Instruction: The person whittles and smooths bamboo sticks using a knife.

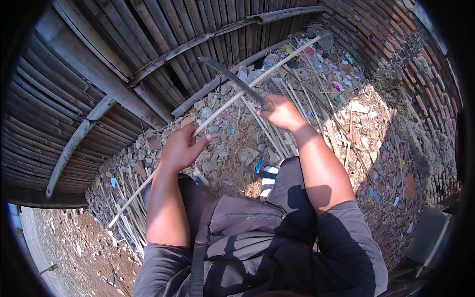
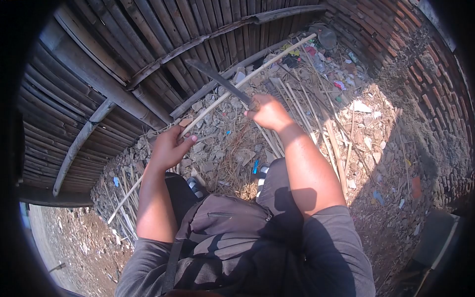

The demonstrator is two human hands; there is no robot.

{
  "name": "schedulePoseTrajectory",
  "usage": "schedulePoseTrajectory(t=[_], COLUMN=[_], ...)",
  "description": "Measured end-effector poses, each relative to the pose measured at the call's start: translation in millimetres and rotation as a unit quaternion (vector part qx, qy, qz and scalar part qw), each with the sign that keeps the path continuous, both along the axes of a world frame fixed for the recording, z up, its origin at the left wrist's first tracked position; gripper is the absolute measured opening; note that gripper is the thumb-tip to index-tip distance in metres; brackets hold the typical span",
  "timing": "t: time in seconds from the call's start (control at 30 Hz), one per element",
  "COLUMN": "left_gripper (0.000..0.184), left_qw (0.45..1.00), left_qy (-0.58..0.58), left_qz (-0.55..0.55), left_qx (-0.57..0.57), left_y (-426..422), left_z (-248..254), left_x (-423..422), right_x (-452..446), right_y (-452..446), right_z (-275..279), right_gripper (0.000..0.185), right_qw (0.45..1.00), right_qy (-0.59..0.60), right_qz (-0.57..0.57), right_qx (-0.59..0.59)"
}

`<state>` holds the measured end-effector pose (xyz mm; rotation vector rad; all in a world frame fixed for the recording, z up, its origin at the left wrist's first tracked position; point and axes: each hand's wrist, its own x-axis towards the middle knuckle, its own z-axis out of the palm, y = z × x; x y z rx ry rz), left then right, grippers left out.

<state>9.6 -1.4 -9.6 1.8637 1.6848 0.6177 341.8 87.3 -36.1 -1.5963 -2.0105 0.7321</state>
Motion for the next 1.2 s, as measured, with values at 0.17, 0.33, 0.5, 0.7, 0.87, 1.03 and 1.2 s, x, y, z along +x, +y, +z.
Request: schedulePoseTrajectory(t=[0.17,0.33,0.5,0.7,0.87,1.03,1.2], left_gripper=[0.059,0.064,0.066,0.066,0.066,0.067,0.064], left_qw=[0.997,0.99,0.988,0.99,0.988,0.985,0.988], left_qy=[0.049,0.091,0.109,0.106,0.113,0.133,0.128], left_qz=[-0.013,-0.023,-0.048,-0.034,-0.026,-0.02,0.001], left_qx=[-0.05,-0.11,-0.094,-0.09,-0.097,-0.106,-0.09], left_y=[0,-1,3,2,2,3,2], left_z=[4,11,-1,-2,1,5,7], left_x=[-5,0,1,-2,-1,-1,-7], right_x=[-5,-24,-43,-37,-29,-26,-11], right_y=[-2,-6,-16,-18,-20,-20,-14], right_z=[-13,-4,15,16,23,32,14], right_gripper=[0.054,0.059,0.052,0.054,0.054,0.057,0.057], right_qw=[0.994,0.98,0.963,0.976,0.984,0.981,0.992], right_qy=[-0.08,-0.159,-0.204,-0.167,-0.158,-0.165,-0.117], right_qz=[0.03,0.093,0.145,0.112,0.04,0.06,0.04], right_qx=[0.062,-0.074,-0.1,-0.08,-0.072,-0.083,-0.027])
